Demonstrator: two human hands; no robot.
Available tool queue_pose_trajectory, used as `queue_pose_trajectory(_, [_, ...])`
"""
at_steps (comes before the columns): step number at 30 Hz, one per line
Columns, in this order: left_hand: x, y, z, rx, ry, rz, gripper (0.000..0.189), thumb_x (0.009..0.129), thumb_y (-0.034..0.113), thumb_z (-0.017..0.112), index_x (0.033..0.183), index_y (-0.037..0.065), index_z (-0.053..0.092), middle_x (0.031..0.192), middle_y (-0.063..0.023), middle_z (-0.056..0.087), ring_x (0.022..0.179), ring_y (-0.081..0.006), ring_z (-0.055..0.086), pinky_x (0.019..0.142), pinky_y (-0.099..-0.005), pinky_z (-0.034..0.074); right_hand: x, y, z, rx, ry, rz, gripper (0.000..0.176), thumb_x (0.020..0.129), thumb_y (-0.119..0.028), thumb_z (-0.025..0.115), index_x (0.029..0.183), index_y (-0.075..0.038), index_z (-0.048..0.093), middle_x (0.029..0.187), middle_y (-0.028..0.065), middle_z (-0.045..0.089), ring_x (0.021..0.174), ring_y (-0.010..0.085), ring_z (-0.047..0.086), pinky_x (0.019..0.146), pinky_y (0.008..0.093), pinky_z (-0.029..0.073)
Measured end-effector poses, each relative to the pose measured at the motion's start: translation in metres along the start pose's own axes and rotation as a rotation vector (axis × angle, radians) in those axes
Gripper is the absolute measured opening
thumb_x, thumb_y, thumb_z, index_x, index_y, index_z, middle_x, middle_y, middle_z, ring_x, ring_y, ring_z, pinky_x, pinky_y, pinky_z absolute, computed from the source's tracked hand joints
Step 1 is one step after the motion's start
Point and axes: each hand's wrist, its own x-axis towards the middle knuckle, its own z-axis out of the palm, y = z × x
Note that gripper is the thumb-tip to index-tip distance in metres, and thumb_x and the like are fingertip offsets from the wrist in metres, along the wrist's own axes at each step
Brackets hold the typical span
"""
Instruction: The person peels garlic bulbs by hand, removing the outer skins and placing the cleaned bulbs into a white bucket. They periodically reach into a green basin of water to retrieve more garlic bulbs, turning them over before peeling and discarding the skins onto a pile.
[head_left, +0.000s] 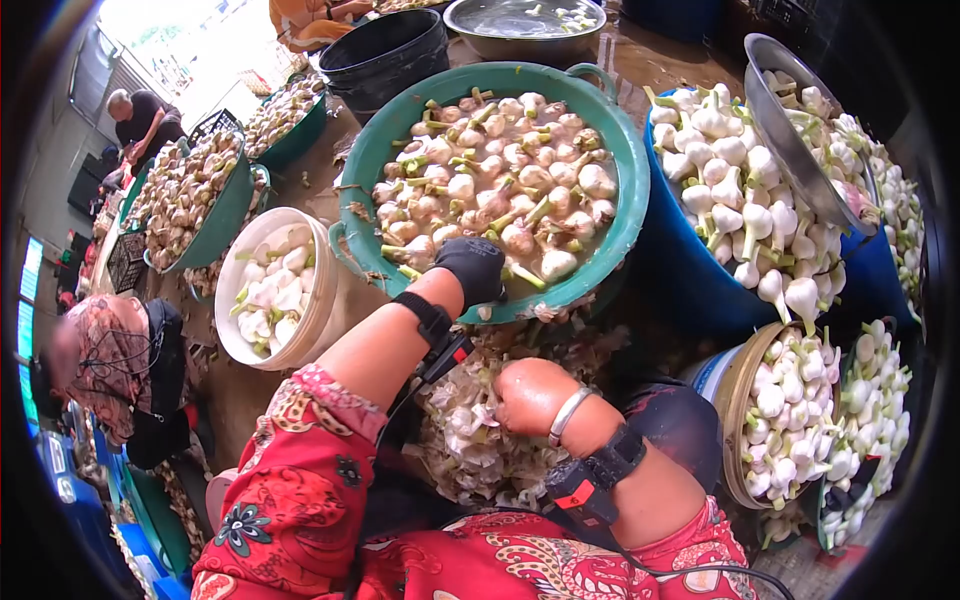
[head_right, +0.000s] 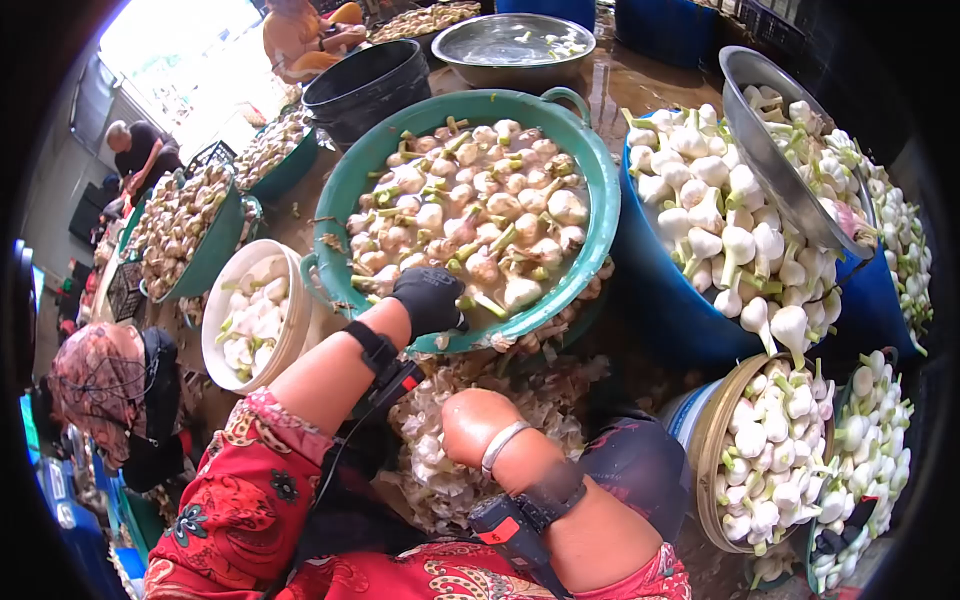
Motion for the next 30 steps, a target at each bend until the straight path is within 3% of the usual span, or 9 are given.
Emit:
queue_pose_trajectory(4, [0.005, -0.014, 0.006, -0.169, 0.029, -0.083, 0.031, 0.073, 0.034, 0.066, 0.091, 0.008, 0.069, 0.086, -0.0155, 0.067, 0.083, -0.0313, 0.065, 0.073, -0.0414, 0.050, -0.003, 0.005, -0.022, 0.031, 0.380, 0.109, 0.031, 0.071, -0.022, 0.065, 0.092, 0.001, 0.064, 0.090, 0.0225, 0.063, 0.081, 0.0370, 0.062, 0.073, 0.0439, 0.051])
queue_pose_trajectory(6, [-0.022, -0.026, 0.000, -0.615, 0.266, -0.072, 0.024, 0.077, 0.025, 0.068, 0.089, 0.004, 0.068, 0.080, -0.0108, 0.067, 0.073, -0.0240, 0.064, 0.067, -0.0348, 0.049, -0.002, 0.004, -0.029, 0.099, 0.589, 0.092, 0.039, 0.072, -0.020, 0.066, 0.104, 0.001, 0.062, 0.094, 0.0226, 0.063, 0.083, 0.0355, 0.062, 0.074, 0.0422, 0.051])
queue_pose_trajectory(8, [-0.060, -0.019, -0.012, -1.278, 0.240, -0.100, 0.015, 0.084, 0.014, 0.064, 0.093, 0.002, 0.067, 0.078, -0.0010, 0.063, 0.074, -0.0108, 0.058, 0.066, -0.0259, 0.047, 0.003, -0.001, -0.031, 0.364, 0.860, 0.130, 0.057, 0.073, -0.016, 0.068, 0.125, 0.000, 0.050, 0.101, 0.0203, 0.063, 0.085, 0.0306, 0.063, 0.077, 0.0380, 0.051])
queue_pose_trajectory(11, [-0.116, 0.010, -0.023, -1.947, 0.177, -0.068, 0.030, 0.085, 0.014, 0.062, 0.111, -0.001, 0.061, 0.096, -0.0064, 0.065, 0.086, -0.0136, 0.062, 0.078, -0.0270, 0.048, 0.016, -0.004, -0.023, 0.908, 0.703, 0.033, 0.065, 0.071, 0.002, 0.070, 0.131, -0.002, 0.046, 0.111, 0.0068, 0.060, 0.093, 0.0134, 0.059, 0.078, 0.0291, 0.051])
queue_pose_trajectory(15, [-0.143, 0.021, -0.022, -2.051, 0.288, -0.067, 0.034, 0.087, 0.015, 0.060, 0.117, -0.002, 0.058, 0.102, -0.0072, 0.064, 0.089, -0.0155, 0.063, 0.084, -0.0288, 0.049, 0.020, -0.009, -0.013, 0.969, 0.801, -0.198, 0.063, 0.065, -0.002, 0.074, 0.125, -0.004, 0.052, 0.109, 0.0128, 0.060, 0.094, 0.0176, 0.061, 0.078, 0.0290, 0.052])
queue_pose_trajectory(17, [-0.141, 0.017, -0.013, -1.952, 0.352, -0.058, 0.035, 0.088, 0.015, 0.059, 0.118, -0.003, 0.057, 0.102, -0.0078, 0.064, 0.089, -0.0168, 0.063, 0.085, -0.0303, 0.049, 0.019, -0.010, -0.016, 0.711, 0.870, -0.243, 0.058, 0.067, 0.000, 0.072, 0.123, -0.003, 0.054, 0.109, 0.0103, 0.060, 0.093, 0.0149, 0.060, 0.077, 0.0272, 0.052])
queue_pose_trajectory(22, [-0.143, 0.014, -0.004, -1.987, 0.315, -0.092, 0.026, 0.088, 0.012, 0.061, 0.109, -0.003, 0.061, 0.093, -0.0078, 0.065, 0.078, -0.0158, 0.063, 0.073, -0.0293, 0.053, 0.012, -0.014, -0.026, 1.393, 0.578, -0.150, 0.052, 0.075, 0.003, 0.070, 0.124, 0.002, 0.050, 0.097, 0.0028, 0.060, 0.087, 0.0093, 0.057, 0.078, 0.0245, 0.051])
queue_pose_trajectory(28, [-0.144, 0.020, -0.023, -1.885, 0.442, -0.105, 0.026, 0.089, 0.013, 0.059, 0.107, -0.005, 0.061, 0.089, -0.0093, 0.066, 0.076, -0.0168, 0.064, 0.073, -0.0297, 0.053, 0.017, -0.015, -0.020, 1.082, 0.667, -0.261, 0.050, 0.080, 0.000, 0.066, 0.127, 0.003, 0.047, 0.106, 0.0070, 0.061, 0.092, 0.0133, 0.060, 0.084, 0.0273, 0.050])
queue_pose_trajectory(30, [-0.145, 0.017, -0.020, -1.938, 0.375, -0.084, 0.025, 0.090, 0.014, 0.058, 0.106, -0.005, 0.061, 0.088, -0.0092, 0.066, 0.076, -0.0170, 0.064, 0.073, -0.0298, 0.053, 0.014, -0.010, -0.021, 1.311, 0.571, -0.206, 0.049, 0.081, 0.000, 0.065, 0.126, 0.003, 0.047, 0.106, 0.0074, 0.061, 0.091, 0.0142, 0.061, 0.083, 0.0288, 0.051])
